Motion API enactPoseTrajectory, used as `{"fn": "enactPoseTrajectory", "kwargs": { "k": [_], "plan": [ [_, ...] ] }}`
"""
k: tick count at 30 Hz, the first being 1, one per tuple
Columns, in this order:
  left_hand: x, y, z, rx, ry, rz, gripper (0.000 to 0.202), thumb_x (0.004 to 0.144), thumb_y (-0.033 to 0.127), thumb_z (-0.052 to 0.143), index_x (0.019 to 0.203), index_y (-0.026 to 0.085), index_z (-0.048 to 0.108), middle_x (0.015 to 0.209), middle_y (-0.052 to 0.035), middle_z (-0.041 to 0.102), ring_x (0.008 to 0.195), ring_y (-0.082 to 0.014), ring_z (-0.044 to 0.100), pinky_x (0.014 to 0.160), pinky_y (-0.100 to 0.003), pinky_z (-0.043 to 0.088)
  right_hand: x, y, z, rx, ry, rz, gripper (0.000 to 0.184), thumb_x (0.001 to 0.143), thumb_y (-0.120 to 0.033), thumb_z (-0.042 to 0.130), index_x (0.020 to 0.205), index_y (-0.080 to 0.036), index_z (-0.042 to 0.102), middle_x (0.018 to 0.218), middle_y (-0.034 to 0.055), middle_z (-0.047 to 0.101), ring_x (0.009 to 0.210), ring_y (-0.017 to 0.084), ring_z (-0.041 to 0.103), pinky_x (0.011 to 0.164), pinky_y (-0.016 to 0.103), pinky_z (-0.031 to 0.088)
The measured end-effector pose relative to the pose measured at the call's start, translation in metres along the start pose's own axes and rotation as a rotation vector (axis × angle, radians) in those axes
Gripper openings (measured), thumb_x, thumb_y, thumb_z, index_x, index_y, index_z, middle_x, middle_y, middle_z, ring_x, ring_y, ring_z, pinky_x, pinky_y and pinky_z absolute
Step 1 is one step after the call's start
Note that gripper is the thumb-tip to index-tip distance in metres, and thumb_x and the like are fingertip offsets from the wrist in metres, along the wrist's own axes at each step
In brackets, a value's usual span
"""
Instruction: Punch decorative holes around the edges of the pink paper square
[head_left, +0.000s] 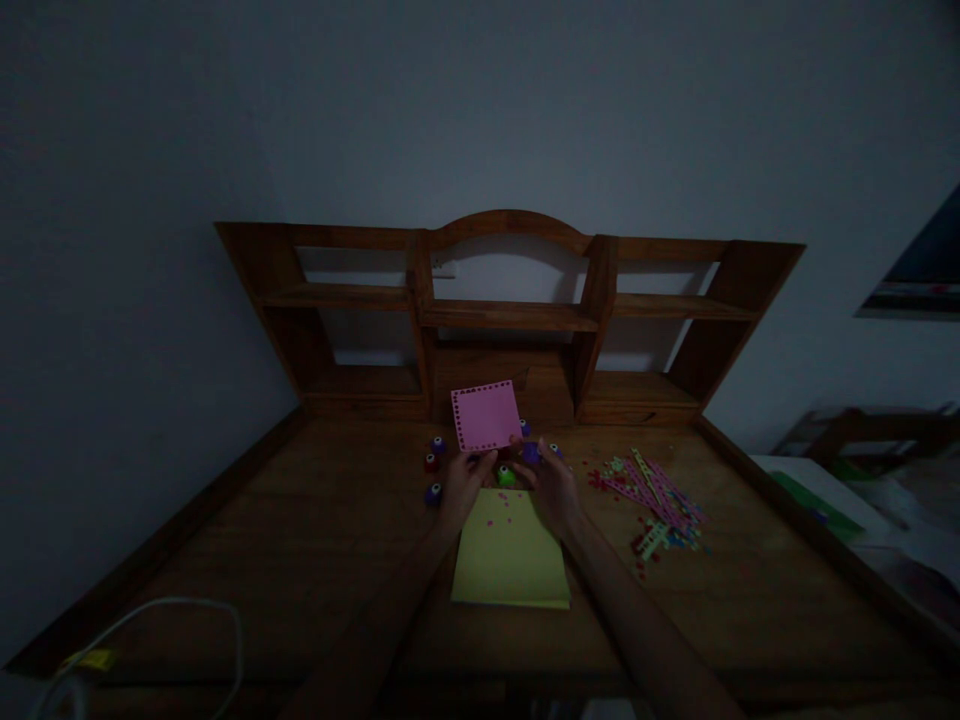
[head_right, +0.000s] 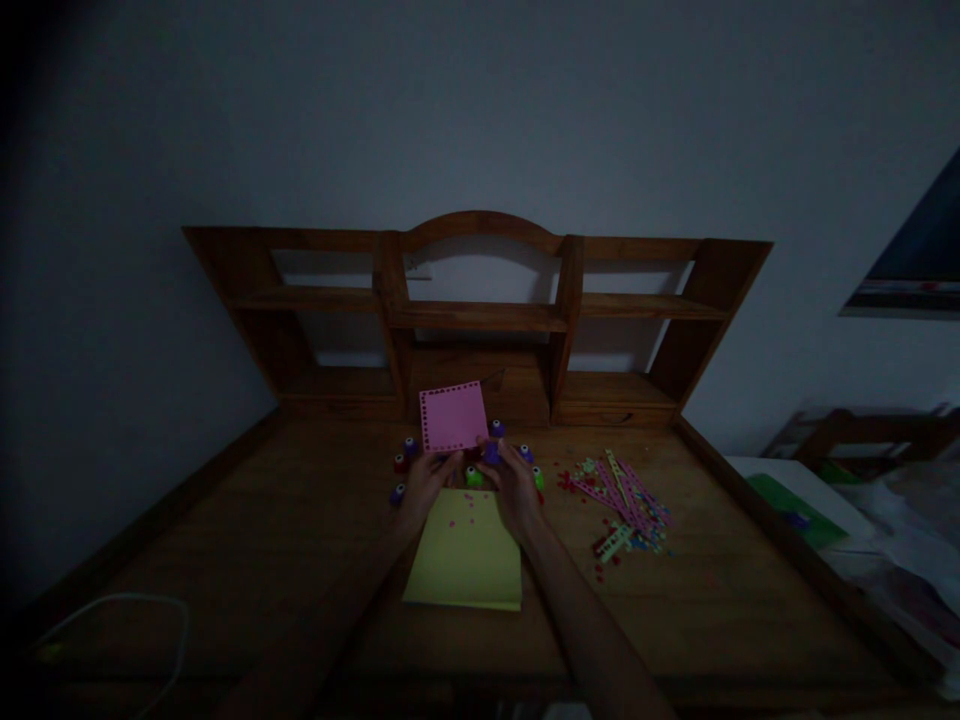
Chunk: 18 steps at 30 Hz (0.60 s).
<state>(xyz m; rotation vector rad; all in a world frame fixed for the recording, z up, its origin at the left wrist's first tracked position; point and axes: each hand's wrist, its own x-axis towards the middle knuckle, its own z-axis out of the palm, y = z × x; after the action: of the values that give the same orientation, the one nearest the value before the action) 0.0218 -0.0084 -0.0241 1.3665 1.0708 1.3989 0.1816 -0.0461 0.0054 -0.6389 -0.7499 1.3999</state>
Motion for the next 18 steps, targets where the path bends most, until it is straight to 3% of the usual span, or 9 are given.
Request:
{"fn": "enactPoseTrajectory", "kwargs": {
  "k": [4, 9, 18],
  "plan": [
    [-0.001, 0.002, 0.000, -0.018, 0.007, 0.029, 0.039, 0.075, 0.047, 0.070, 0.093, 0.012, 0.071, 0.089, -0.0116, 0.073, 0.079, -0.0224, 0.067, 0.067, -0.029, 0.051, 0.000, 0.002, 0.001, -0.002, -0.008, -0.009, 0.027, 0.080, -0.045, 0.068, 0.096, -0.023, 0.070, 0.115, 0.0067, 0.070, 0.119, 0.027, 0.057, 0.094, 0.041, 0.049],
    [-0.002, -0.006, -0.001, -0.033, 0.055, -0.047, 0.047, 0.079, 0.058, 0.062, 0.067, 0.013, 0.064, 0.054, -0.0017, 0.060, 0.048, -0.0141, 0.053, 0.047, -0.024, 0.039, 0.002, 0.004, 0.001, -0.017, -0.012, -0.015, 0.030, 0.077, -0.046, 0.070, 0.096, -0.023, 0.071, 0.116, 0.0080, 0.069, 0.120, 0.028, 0.056, 0.093, 0.042, 0.049],
    [-0.005, 0.011, 0.000, -0.034, 0.109, -0.010, 0.041, 0.076, 0.056, 0.063, 0.074, 0.016, 0.067, 0.055, -0.0010, 0.061, 0.053, -0.0172, 0.057, 0.050, -0.026, 0.043, 0.003, 0.006, -0.002, -0.011, -0.028, -0.025, 0.027, 0.081, -0.045, 0.067, 0.097, -0.023, 0.071, 0.117, 0.0064, 0.069, 0.121, 0.027, 0.055, 0.095, 0.042, 0.048]
  ]
}}
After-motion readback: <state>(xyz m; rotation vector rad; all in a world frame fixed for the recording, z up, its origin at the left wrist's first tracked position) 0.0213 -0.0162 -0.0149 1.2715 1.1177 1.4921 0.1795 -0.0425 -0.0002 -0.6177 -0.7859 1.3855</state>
